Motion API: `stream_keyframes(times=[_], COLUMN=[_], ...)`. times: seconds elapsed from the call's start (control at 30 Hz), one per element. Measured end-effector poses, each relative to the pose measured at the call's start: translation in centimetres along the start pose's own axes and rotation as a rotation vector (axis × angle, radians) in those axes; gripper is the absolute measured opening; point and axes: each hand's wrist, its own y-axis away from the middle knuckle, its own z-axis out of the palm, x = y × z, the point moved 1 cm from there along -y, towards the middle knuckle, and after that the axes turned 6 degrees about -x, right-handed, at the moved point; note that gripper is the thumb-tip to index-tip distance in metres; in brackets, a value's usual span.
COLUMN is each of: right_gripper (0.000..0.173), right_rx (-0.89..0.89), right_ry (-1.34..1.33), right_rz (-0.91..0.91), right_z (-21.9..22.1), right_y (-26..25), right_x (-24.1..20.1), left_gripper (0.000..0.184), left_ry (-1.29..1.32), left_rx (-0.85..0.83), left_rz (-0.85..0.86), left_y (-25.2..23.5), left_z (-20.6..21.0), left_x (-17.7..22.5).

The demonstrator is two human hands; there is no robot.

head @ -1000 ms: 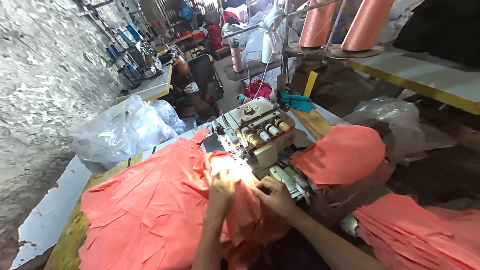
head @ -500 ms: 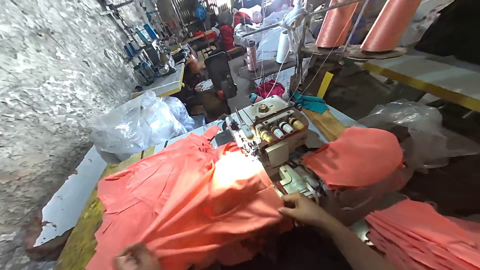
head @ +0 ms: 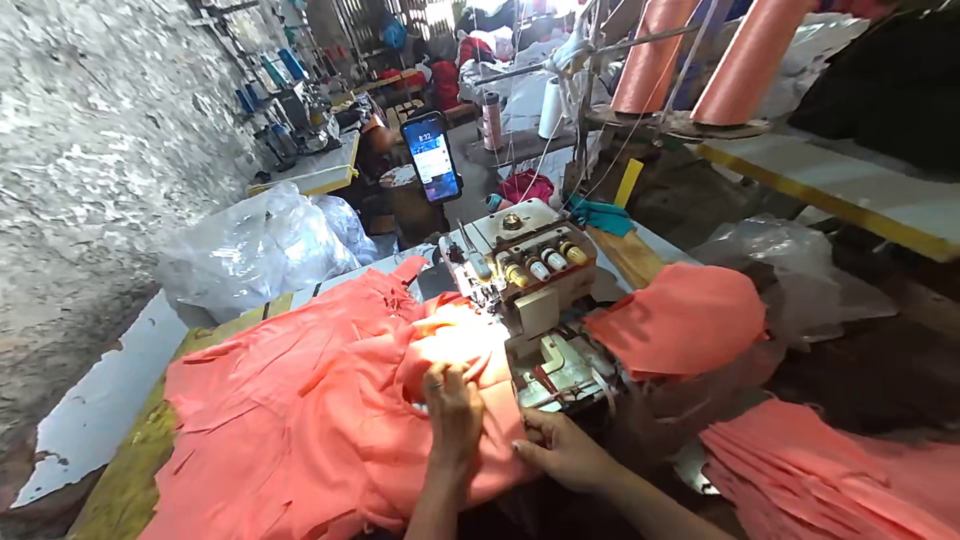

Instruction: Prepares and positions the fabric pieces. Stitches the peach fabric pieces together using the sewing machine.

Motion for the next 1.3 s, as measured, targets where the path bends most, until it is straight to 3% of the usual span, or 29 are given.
stream_keyframes(times=[0.1, 0.17, 0.23, 0.33, 0.47, 0.6, 0.73, 0.9, 1.0, 1.1, 1.2, 1.3], right_gripper=[0.009, 0.012, 0.020, 0.017, 0.009, 0.012, 0.013, 0.020, 0.020, 0.016, 0.011, 0.016], right_rx=[-0.069, -0.065, 0.025, 0.151, 0.150, 0.093, 0.094, 0.137, 0.156, 0.160, 0.173, 0.145], right_ry=[-0.103, -0.101, -0.057, -0.054, -0.052, -0.023, 0.045, 0.158, 0.170, 0.068, -0.005, 0.049], right_rz=[-0.062, -0.015, 0.063, 0.048, -0.002, 0.015, 0.034, -0.001, -0.022, -0.009, -0.016, -0.015], right_z=[-0.5, -0.8, -1.3, -2.7, -4.0, -4.0, -3.6, -3.6, -3.4, -3.8, -4.3, -4.9], right_y=[0.2, -1.0, -3.1, -6.1, -6.5, -4.7, -2.2, -0.5, 0.4, 0.3, -0.9, -2.9], right_x=[-1.8, -1.0, 0.2, -0.3, -3.2, -0.4, 0.8, 1.0, 1.0, 0.9, 0.2, -1.1], left_gripper=[0.017, 0.011, 0.012, 0.018, 0.018, 0.035, 0.042, 0.028, 0.030, 0.028, 0.027, 0.024], left_ry=[-0.009, 0.022, 0.060, 0.084, 0.114, 0.135, 0.141, 0.019, -0.086, -0.157, -0.168, -0.126], left_rx=[0.062, 0.035, -0.091, -0.336, -0.292, -0.128, -0.144, -0.467, -0.820, -1.041, -1.082, -0.939], left_rz=[-0.062, -0.112, -0.202, -0.309, -0.141, 0.022, 0.057, 0.013, -0.166, -0.297, -0.312, -0.273], left_y=[0.0, -0.4, -1.5, -4.5, -6.4, -4.3, -4.2, -6.9, -9.7, -11.5, -11.1, -9.5], left_z=[-0.8, -1.6, -2.7, -5.1, -7.1, -5.0, -4.0, -3.6, -4.4, -4.7, -4.7, -4.6], left_x=[-1.8, -1.9, -1.3, 0.3, 2.1, 2.5, 2.8, 3.6, 5.7, 7.5, 8.2, 8.3])
